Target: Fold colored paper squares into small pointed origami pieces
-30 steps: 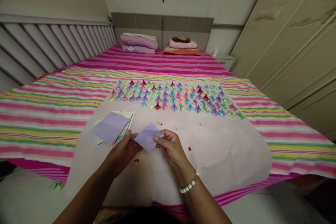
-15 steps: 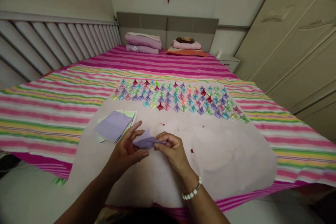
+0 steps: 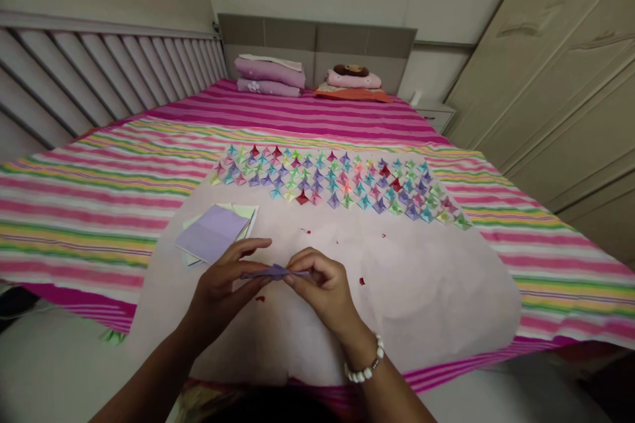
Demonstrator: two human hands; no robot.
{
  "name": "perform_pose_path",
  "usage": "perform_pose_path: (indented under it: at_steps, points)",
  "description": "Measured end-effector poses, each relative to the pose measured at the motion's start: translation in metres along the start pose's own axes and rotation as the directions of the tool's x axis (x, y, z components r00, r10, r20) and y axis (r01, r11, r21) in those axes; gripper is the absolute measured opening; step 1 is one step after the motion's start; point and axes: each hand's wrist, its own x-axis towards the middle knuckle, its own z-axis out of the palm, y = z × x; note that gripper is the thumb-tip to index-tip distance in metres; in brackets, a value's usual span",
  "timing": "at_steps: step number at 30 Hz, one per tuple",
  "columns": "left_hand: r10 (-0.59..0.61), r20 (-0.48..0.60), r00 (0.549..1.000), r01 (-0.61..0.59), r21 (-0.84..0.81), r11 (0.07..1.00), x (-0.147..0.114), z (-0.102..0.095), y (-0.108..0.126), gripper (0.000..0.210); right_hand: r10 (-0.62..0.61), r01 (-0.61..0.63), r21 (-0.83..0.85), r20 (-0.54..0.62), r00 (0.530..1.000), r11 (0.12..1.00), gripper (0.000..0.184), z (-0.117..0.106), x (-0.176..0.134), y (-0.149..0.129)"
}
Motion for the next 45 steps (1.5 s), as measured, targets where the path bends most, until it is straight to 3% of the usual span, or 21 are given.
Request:
perform_pose_path:
  at_steps: [4, 7, 13, 19, 24, 27, 29, 32, 34, 36, 38, 41, 45]
  points:
    - [-0.186, 0.060, 0.981, 0.194, -0.201, 0.960, 0.000, 0.006, -0.002, 0.009, 0.203, -0.201, 0.037, -0.050, 0.978, 0.979, 0.013, 0.003, -0.002, 0.008]
    - [-0.288, 0.144, 0.947, 0.318, -0.290, 0.903, 0.000, 0.008, -0.004, 0.017, 0.257, -0.253, 0.058, -0.083, 0.963, 0.966, 0.014, 0.003, -0.003, 0.015]
    - [-0.280, 0.091, 0.956, 0.294, -0.264, 0.918, 0.000, 0.004, -0.007, 0.013, 0.233, -0.222, 0.126, -0.085, 0.969, 0.967, 0.010, 0.004, -0.002, 0.021]
    - [-0.281, 0.145, 0.949, 0.312, -0.274, 0.910, 0.001, 0.002, -0.004, 0.016, 0.208, -0.198, 0.126, -0.072, 0.976, 0.972, 0.017, 0.004, -0.003, 0.019]
    - [-0.392, 0.033, 0.920, 0.385, -0.272, 0.882, 0.002, 0.011, -0.009, 0.012, 0.165, -0.164, 0.072, -0.015, 0.986, 0.984, 0.014, 0.003, -0.003, 0.014]
    - [-0.393, -0.005, 0.920, 0.378, -0.266, 0.887, 0.001, 0.015, -0.011, 0.012, 0.132, -0.134, 0.093, 0.023, 0.991, 0.987, 0.012, 0.002, -0.003, 0.013]
    - [-0.381, 0.002, 0.925, 0.365, -0.291, 0.884, 0.002, 0.016, -0.010, 0.013, 0.163, -0.161, 0.077, -0.017, 0.986, 0.984, 0.011, 0.002, -0.003, 0.014]
    - [-0.372, -0.003, 0.928, 0.350, -0.334, 0.875, 0.003, 0.018, -0.007, 0.039, 0.246, -0.242, 0.045, -0.112, 0.963, 0.969, 0.020, 0.003, -0.003, 0.015]
    - [-0.377, -0.038, 0.925, 0.338, -0.367, 0.867, 0.005, 0.020, -0.006, 0.064, 0.270, -0.268, 0.036, -0.118, 0.956, 0.963, 0.018, 0.005, -0.002, 0.016]
    - [-0.403, -0.069, 0.913, 0.341, -0.415, 0.844, 0.007, 0.022, -0.007, 0.074, 0.259, -0.257, 0.032, -0.110, 0.959, 0.966, 0.015, 0.006, -0.001, 0.016]
    - [-0.432, -0.050, 0.900, 0.359, -0.475, 0.803, 0.008, 0.026, -0.009, 0.066, 0.239, -0.236, 0.041, -0.134, 0.962, 0.971, 0.016, 0.007, -0.001, 0.016]
    - [-0.449, 0.035, 0.893, 0.405, -0.502, 0.765, 0.007, 0.030, -0.010, 0.032, 0.237, -0.228, 0.071, -0.157, 0.959, 0.971, 0.016, 0.006, -0.001, 0.016]
    - [-0.446, 0.060, 0.893, 0.429, -0.413, 0.804, 0.006, 0.031, -0.006, 0.021, 0.243, -0.239, 0.044, -0.108, 0.964, 0.970, 0.015, 0.003, -0.001, 0.013]
